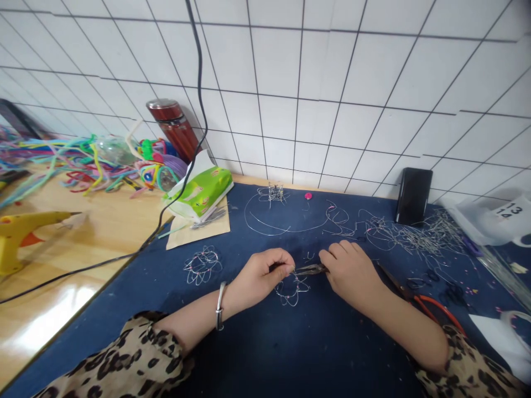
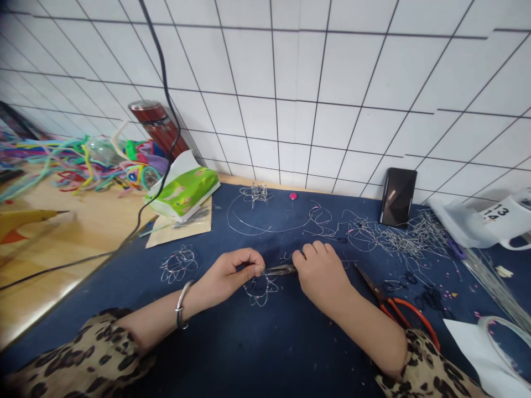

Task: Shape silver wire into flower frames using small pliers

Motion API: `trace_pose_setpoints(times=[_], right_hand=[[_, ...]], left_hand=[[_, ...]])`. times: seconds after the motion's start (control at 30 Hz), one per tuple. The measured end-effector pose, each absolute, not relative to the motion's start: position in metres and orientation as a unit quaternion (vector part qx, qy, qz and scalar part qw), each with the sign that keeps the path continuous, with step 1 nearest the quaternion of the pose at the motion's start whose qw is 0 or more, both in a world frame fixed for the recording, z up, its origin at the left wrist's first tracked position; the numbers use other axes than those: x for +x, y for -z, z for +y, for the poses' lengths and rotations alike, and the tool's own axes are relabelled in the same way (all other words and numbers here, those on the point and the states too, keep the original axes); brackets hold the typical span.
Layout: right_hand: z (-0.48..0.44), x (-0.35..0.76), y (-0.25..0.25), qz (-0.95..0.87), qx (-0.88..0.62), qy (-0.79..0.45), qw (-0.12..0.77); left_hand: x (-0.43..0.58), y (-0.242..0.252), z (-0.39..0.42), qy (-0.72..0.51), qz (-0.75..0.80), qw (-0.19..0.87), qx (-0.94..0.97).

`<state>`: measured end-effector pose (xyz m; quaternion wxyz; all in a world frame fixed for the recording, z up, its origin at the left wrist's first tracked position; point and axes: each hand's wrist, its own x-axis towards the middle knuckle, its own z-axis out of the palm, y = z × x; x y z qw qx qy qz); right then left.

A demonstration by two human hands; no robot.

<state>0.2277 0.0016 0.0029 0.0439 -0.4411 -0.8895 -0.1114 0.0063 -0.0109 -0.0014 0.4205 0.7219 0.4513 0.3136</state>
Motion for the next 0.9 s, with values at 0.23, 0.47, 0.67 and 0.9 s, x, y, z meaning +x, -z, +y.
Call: trace_pose_setpoints(times=[0.23,0.47,0.67,0.9], right_hand=[[-0.002,0.224,0.0,-0.891,-0.44,0.111,0.034],[-0.008,0.222,0.002,-0.882,-0.451,0.134,0.036],[-0.01,0.222,0.003,-0.877,-0.457,0.142,0.042],[-0.01,0.22,0.004,-0.87,-0.471,0.137,0.057]], left_hand=[[0.008,0.002,-0.013,-0.31,0.439,0.371,0.757],[0.01,0.006,-0.017,-0.324,0.448,0.323,0.768],[0.012,0.007,-0.02,-0.333,0.454,0.305,0.768],[0.013,0.008,-0.021,-0.337,0.462,0.311,0.76]])
